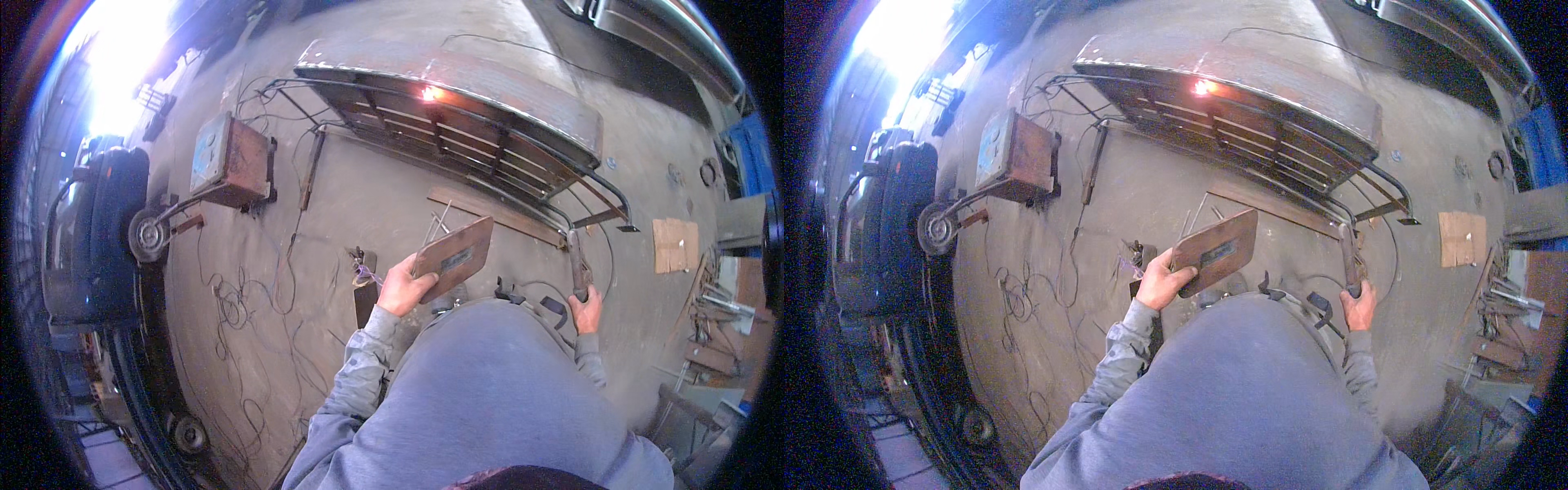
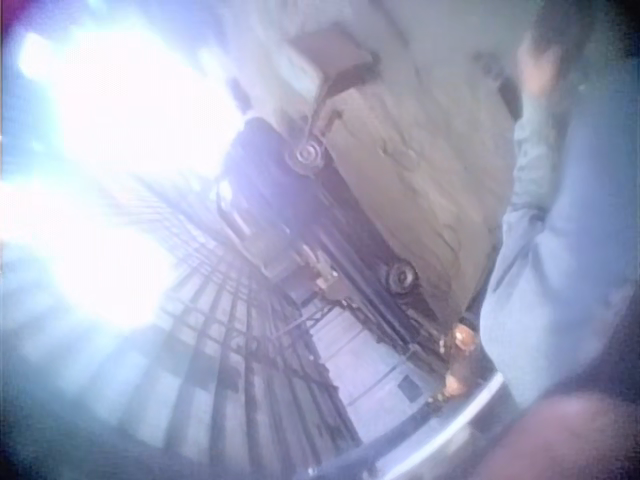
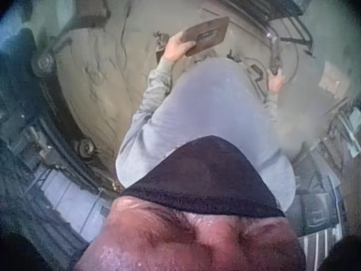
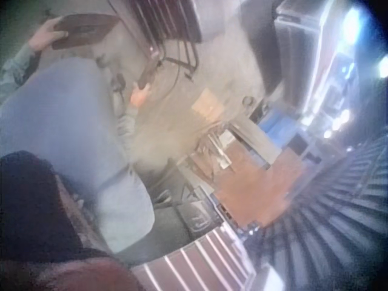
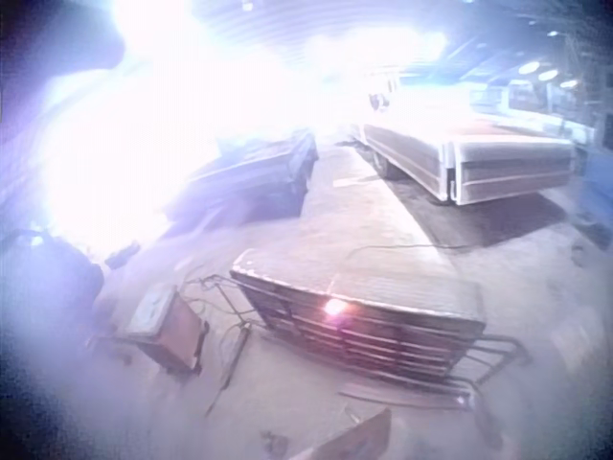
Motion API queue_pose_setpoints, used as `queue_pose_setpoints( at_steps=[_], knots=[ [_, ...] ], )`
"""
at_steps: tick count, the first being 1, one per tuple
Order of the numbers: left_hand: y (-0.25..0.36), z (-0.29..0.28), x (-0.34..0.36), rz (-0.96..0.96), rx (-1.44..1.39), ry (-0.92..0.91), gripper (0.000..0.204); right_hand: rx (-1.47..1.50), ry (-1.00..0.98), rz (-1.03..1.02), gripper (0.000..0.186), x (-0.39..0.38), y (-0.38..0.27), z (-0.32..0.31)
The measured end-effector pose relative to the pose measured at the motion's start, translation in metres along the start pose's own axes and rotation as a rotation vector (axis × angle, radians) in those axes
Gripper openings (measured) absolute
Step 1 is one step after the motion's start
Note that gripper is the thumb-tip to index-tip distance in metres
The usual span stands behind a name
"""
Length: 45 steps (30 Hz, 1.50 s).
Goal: The person welds a metal frame using a handheld welding torch and a handheld welding shield. They repeatedly position the shield, strike an arc, and weld along the frame's joints while sparks fly. The person adjusts the frame's position and continues welding different sections.
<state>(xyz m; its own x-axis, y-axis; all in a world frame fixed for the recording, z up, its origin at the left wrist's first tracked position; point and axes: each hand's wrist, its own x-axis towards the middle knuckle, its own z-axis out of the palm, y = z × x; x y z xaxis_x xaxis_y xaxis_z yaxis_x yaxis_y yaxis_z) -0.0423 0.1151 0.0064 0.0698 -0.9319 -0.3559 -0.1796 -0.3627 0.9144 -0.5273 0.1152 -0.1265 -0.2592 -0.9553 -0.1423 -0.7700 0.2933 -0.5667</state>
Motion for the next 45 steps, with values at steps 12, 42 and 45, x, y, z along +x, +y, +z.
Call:
queue_pose_setpoints(
  at_steps=[12,42,45],
  knots=[
    [0.032,0.101,-0.007,0.059,0.361,-0.132,0.043,0.008,0.056,0.176,0.051,-0.036,0.092,-0.077],
    [0.167,0.436,-0.066,0.384,-0.039,-1.464,0.038,0.942,-1.015,-0.042,0.070,0.067,0.051,-0.157],
    [0.167,0.430,-0.063,0.349,-0.038,-1.426,0.037,1.015,-1.008,-0.054,0.063,0.036,0.024,-0.127]
  ],
)
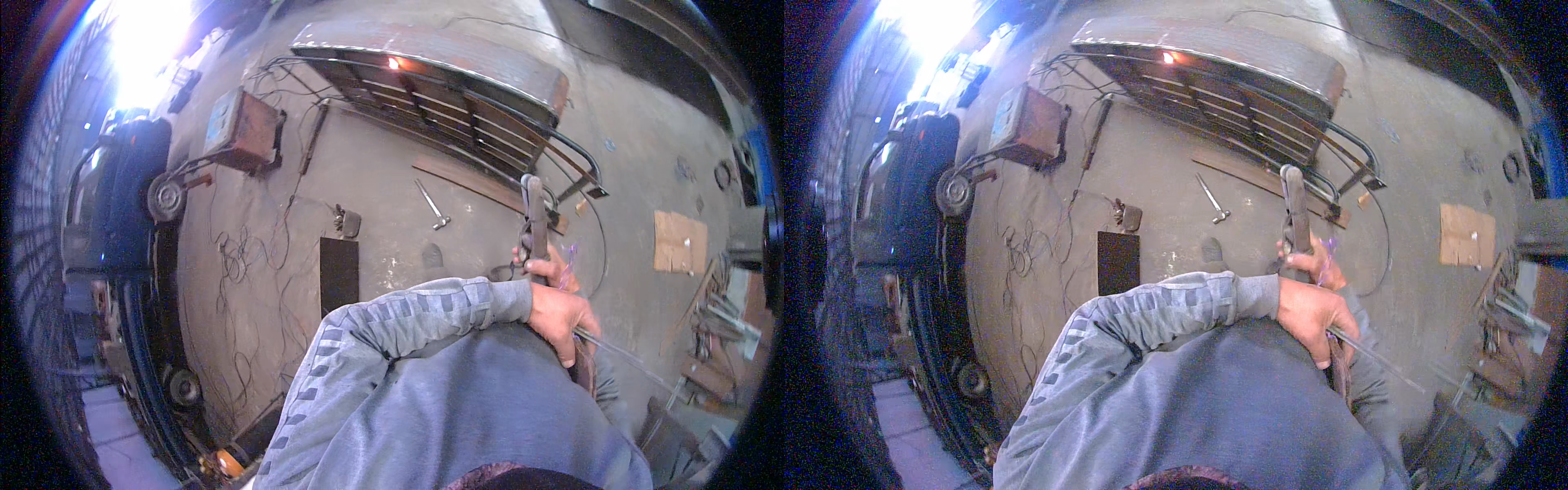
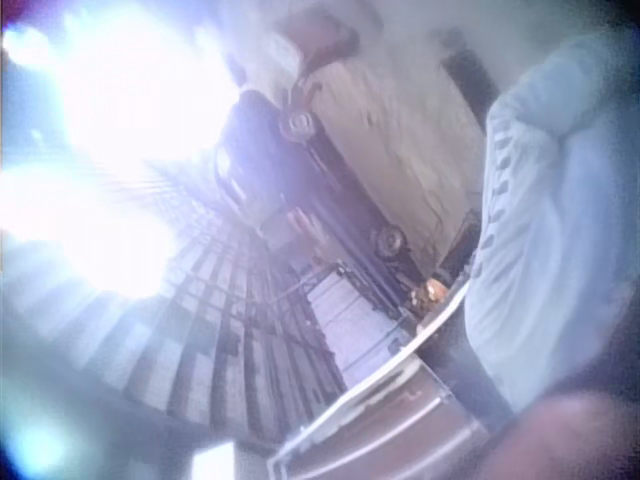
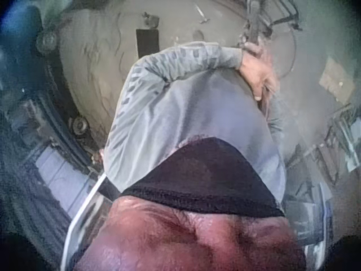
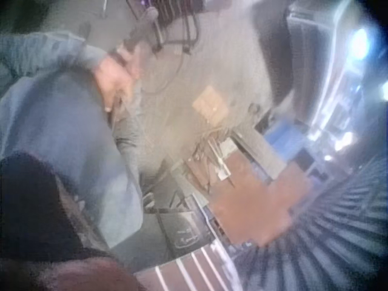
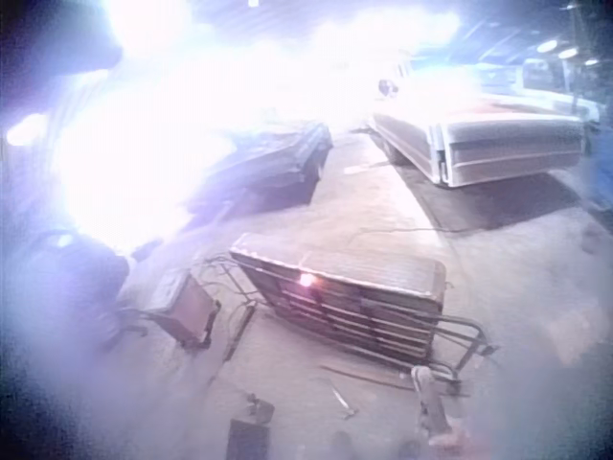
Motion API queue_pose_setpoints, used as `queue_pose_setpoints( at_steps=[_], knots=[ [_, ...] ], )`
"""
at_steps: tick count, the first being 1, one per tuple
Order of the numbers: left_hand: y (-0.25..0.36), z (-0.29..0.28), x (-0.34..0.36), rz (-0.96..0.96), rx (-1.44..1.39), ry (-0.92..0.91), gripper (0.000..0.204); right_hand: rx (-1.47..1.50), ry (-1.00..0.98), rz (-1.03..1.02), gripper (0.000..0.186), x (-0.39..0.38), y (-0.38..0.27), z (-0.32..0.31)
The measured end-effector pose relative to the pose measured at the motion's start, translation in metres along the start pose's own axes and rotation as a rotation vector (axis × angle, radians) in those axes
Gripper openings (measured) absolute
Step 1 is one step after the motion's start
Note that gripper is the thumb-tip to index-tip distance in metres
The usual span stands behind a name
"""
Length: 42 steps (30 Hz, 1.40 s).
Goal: The person welds a metal frame using a handheld welding torch and a handheld welding shield. They repeatedly position the shield, strike an arc, and weld along the frame's joints while sparks fly. The person adjusts the frame's position and continues welding different sections.
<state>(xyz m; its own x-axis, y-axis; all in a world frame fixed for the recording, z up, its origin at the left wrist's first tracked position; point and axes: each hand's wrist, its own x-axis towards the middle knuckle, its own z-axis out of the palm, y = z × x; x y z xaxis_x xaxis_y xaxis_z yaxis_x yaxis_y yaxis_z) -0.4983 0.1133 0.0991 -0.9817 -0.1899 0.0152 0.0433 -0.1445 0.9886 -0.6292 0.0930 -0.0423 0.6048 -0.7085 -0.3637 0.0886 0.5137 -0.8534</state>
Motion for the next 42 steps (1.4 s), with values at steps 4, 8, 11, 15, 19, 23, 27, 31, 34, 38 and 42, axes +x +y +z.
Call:
queue_pose_setpoints(
  at_steps=[4,8,11,15,19,23,27,31,34,38,42],
  knots=[
    [-0.007,-0.013,-0.024,0.159,-0.039,0.301,0.027,0.145,0.103,0.023,0.065,0.030,0.043,0.013],
    [-0.004,-0.034,-0.069,0.231,-0.470,0.747,0.034,0.073,0.230,-0.071,0.069,0.025,0.013,0.016],
    [-0.019,-0.060,-0.126,0.141,-0.208,1.183,0.035,-0.012,0.318,-0.132,0.064,0.019,-0.007,0.015],
    [-0.068,-0.053,-0.185,-0.371,-0.181,1.428,0.043,-0.105,0.367,-0.119,0.055,0.022,0.000,0.006],
    [-0.117,-0.038,-0.176,-0.473,-0.376,1.261,0.047,-0.275,0.461,-0.048,0.081,0.020,-0.002,0.000],
    [-0.125,-0.049,-0.147,-0.432,-0.593,1.164,0.041,-0.639,0.550,-0.213,0.097,0.028,0.015,-0.008],
    [-0.104,-0.078,-0.129,-0.141,-0.586,1.095,0.041,-0.763,0.634,-0.094,0.104,0.017,0.006,0.003],
    [-0.063,-0.093,-0.123,0.093,-0.567,1.303,0.038,-0.751,0.696,-0.007,0.107,-0.003,0.018,-0.011],
    [-0.071,-0.095,-0.136,0.130,-0.641,1.354,0.037,-0.687,0.690,0.035,0.108,-0.016,0.014,-0.013],
    [-0.106,-0.068,-0.154,0.110,-0.738,1.352,0.036,-0.590,0.717,-0.045,0.109,-0.023,0.038,-0.027],
    [-0.132,-0.037,-0.170,0.156,-0.872,1.349,0.031,-0.524,0.635,-0.042,0.110,-0.030,0.019,-0.016]
  ],
)
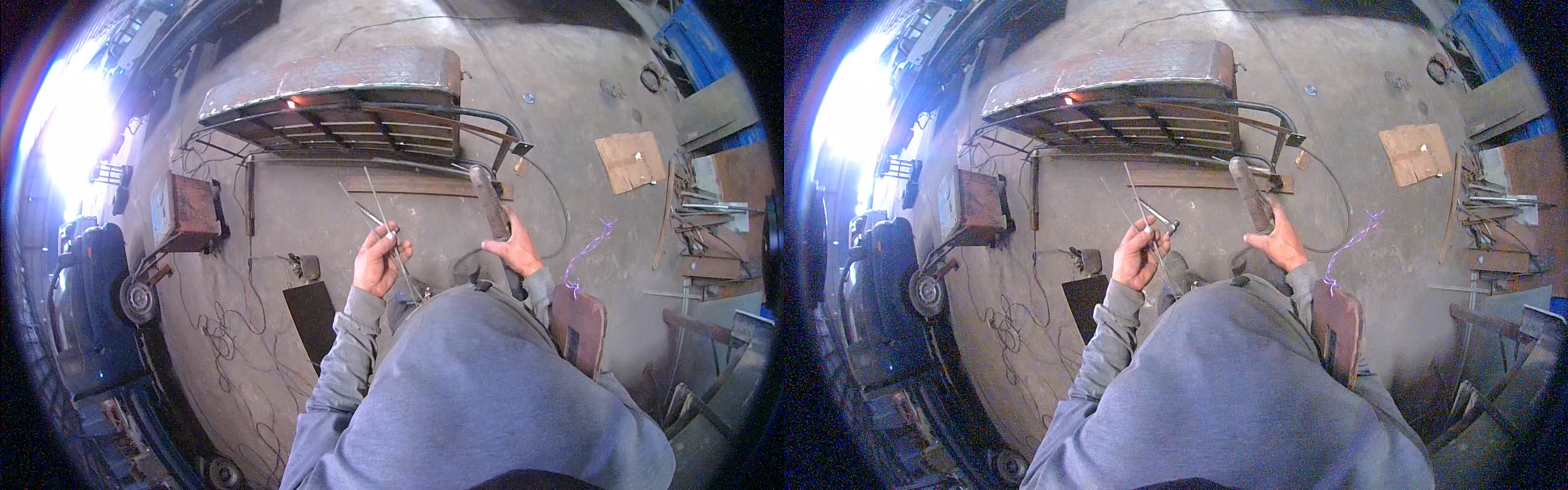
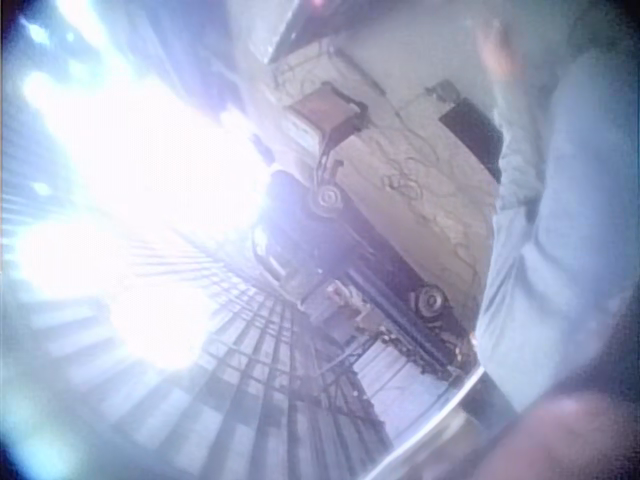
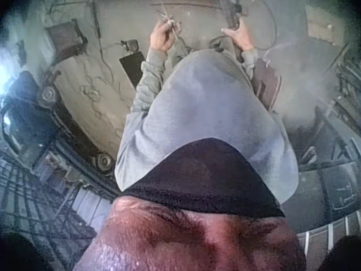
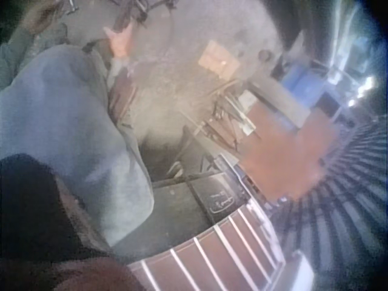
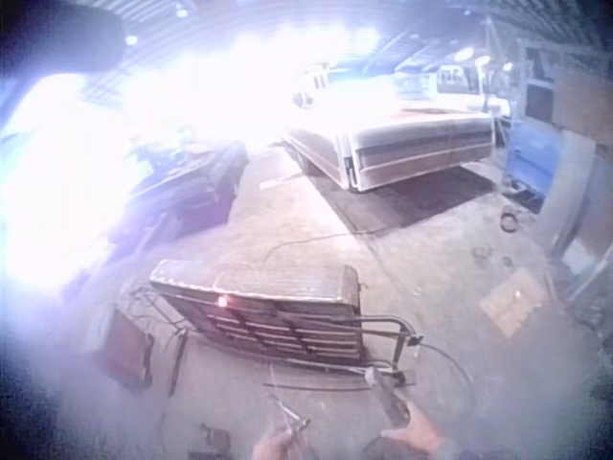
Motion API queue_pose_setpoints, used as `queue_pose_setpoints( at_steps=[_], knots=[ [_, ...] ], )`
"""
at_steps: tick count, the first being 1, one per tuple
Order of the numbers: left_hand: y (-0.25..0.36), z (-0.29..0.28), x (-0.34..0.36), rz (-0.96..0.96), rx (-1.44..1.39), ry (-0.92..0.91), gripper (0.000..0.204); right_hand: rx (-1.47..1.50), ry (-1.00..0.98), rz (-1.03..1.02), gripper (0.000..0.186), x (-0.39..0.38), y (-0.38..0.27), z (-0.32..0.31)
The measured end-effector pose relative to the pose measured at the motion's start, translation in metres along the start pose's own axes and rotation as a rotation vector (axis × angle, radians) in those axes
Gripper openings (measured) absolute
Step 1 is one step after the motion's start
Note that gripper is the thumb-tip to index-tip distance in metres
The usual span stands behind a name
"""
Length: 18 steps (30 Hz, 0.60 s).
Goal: The person welds a metal frame using a handheld welding torch and a handheld welding shield. They repeatedly position the shield, strike an arc, and weld along the frame's joints while sparks fly. The person adjusts the frame's position and continues welding different sections.
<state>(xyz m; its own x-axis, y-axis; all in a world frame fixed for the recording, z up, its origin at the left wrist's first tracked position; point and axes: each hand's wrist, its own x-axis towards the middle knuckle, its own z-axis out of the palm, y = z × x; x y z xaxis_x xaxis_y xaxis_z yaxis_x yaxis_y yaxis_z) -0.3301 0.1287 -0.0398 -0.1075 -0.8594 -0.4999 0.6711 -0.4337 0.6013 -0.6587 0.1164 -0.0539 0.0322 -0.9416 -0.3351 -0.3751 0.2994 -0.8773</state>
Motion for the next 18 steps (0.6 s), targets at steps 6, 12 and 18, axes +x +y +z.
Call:
queue_pose_setpoints(
  at_steps=[6,12,18],
  knots=[
    [-0.003,-0.005,-0.022,-0.106,0.048,-0.048,0.030,-0.034,-0.063,-0.008,0.112,0.003,-0.001,0.006],
    [0.012,-0.025,-0.016,0.005,0.012,-0.094,0.032,-0.102,-0.107,-0.064,0.112,0.007,-0.006,0.019],
    [0.052,-0.040,-0.002,0.122,-0.022,-0.058,0.041,-0.115,-0.171,-0.043,0.107,0.007,-0.020,0.031]
  ],
)
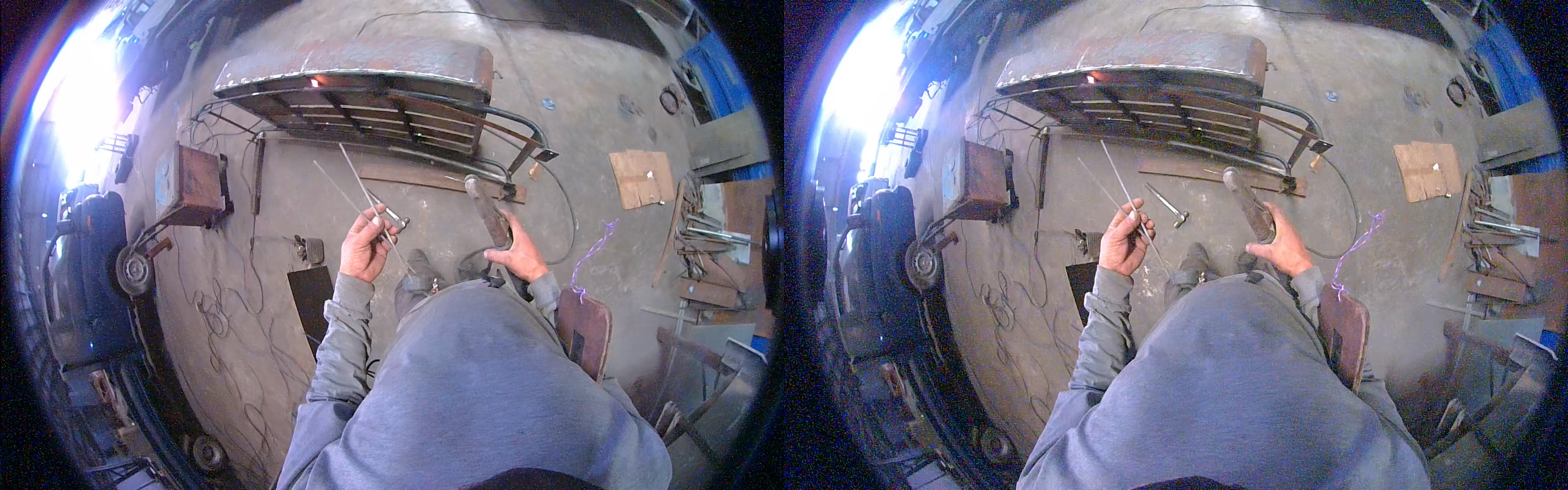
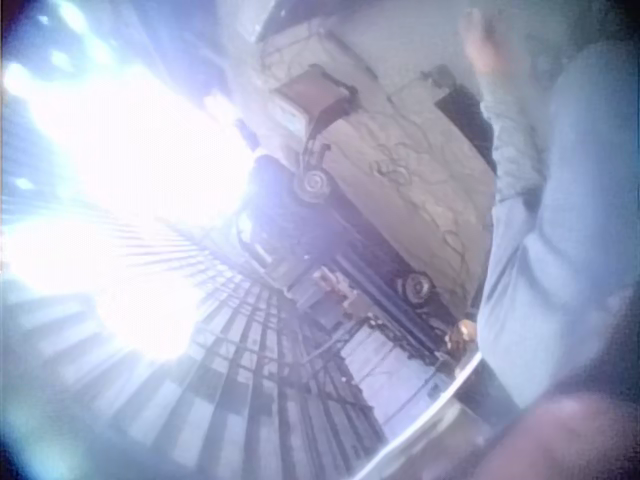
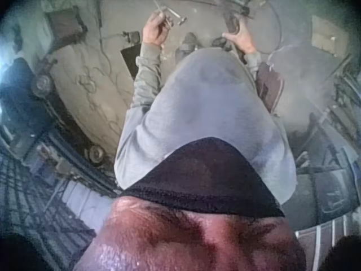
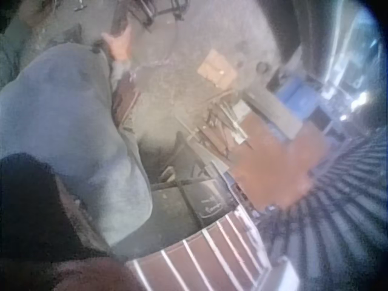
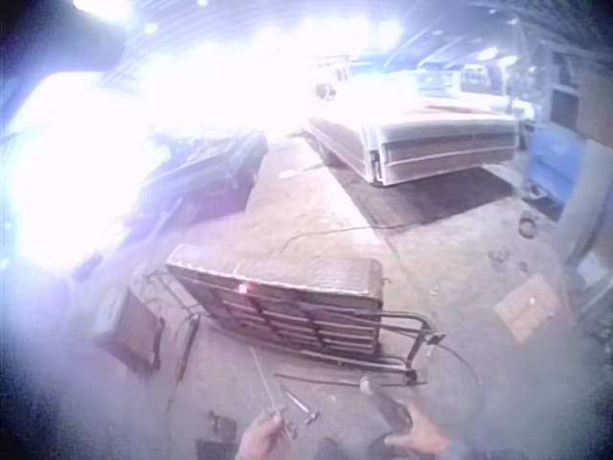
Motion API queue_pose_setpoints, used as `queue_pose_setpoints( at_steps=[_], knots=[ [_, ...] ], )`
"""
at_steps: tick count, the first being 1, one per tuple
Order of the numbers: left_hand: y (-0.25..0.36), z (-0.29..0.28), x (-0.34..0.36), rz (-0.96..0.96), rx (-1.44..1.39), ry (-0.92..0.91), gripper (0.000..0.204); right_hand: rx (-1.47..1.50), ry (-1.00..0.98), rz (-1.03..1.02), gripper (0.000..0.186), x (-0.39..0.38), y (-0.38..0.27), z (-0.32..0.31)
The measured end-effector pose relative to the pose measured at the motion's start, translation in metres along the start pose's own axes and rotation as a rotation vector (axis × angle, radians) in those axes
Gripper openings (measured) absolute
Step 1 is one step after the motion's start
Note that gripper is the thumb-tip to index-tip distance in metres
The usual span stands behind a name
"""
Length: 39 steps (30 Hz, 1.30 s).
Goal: The person welds a metal frame using a handheld welding torch and a handheld welding shield. They repeatedly position the shield, strike an arc, and weld along the frame's joints while sparks fly. The person adjusts the frame's position and continues welding different sections.
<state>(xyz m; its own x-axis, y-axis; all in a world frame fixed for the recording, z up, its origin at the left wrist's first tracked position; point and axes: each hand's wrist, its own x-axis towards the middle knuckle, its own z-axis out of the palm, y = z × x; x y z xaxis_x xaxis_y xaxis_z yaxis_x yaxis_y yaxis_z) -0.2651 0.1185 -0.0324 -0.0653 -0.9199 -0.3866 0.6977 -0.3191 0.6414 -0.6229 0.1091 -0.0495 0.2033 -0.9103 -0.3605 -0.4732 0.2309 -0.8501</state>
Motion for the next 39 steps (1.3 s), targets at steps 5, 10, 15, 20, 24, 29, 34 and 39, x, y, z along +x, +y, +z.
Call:
queue_pose_setpoints(
  at_steps=[5,10,15,20,24,29,34,39],
  knots=[
    [0.023,-0.015,-0.002,-0.004,0.008,0.020,0.041,-0.054,0.029,-0.039,0.104,0.012,0.003,0.023],
    [0.046,-0.047,0.008,-0.031,-0.018,0.061,0.042,-0.076,-0.012,-0.026,0.104,0.023,-0.019,0.035],
    [0.070,-0.059,0.032,-0.023,-0.040,0.037,0.042,-0.086,0.046,0.016,0.105,0.028,-0.042,0.045],
    [0.087,-0.060,0.062,-0.049,-0.019,0.042,0.039,-0.159,0.110,0.034,0.107,0.026,-0.053,0.050],
    [0.090,-0.054,0.079,-0.071,0.001,0.057,0.038,-0.150,0.061,0.092,0.107,0.026,-0.066,0.039],
    [0.080,-0.025,0.098,-0.112,0.042,0.091,0.040,-0.181,0.068,0.032,0.105,0.039,-0.050,0.016],
    [0.050,-0.001,0.114,-0.108,0.022,0.124,0.040,-0.241,-0.011,-0.090,0.105,0.061,-0.023,-0.035],
    [-0.007,0.039,0.132,-0.054,0.014,0.245,0.040,-0.242,-0.170,-0.101,0.107,0.092,0.024,-0.111]
  ],
)
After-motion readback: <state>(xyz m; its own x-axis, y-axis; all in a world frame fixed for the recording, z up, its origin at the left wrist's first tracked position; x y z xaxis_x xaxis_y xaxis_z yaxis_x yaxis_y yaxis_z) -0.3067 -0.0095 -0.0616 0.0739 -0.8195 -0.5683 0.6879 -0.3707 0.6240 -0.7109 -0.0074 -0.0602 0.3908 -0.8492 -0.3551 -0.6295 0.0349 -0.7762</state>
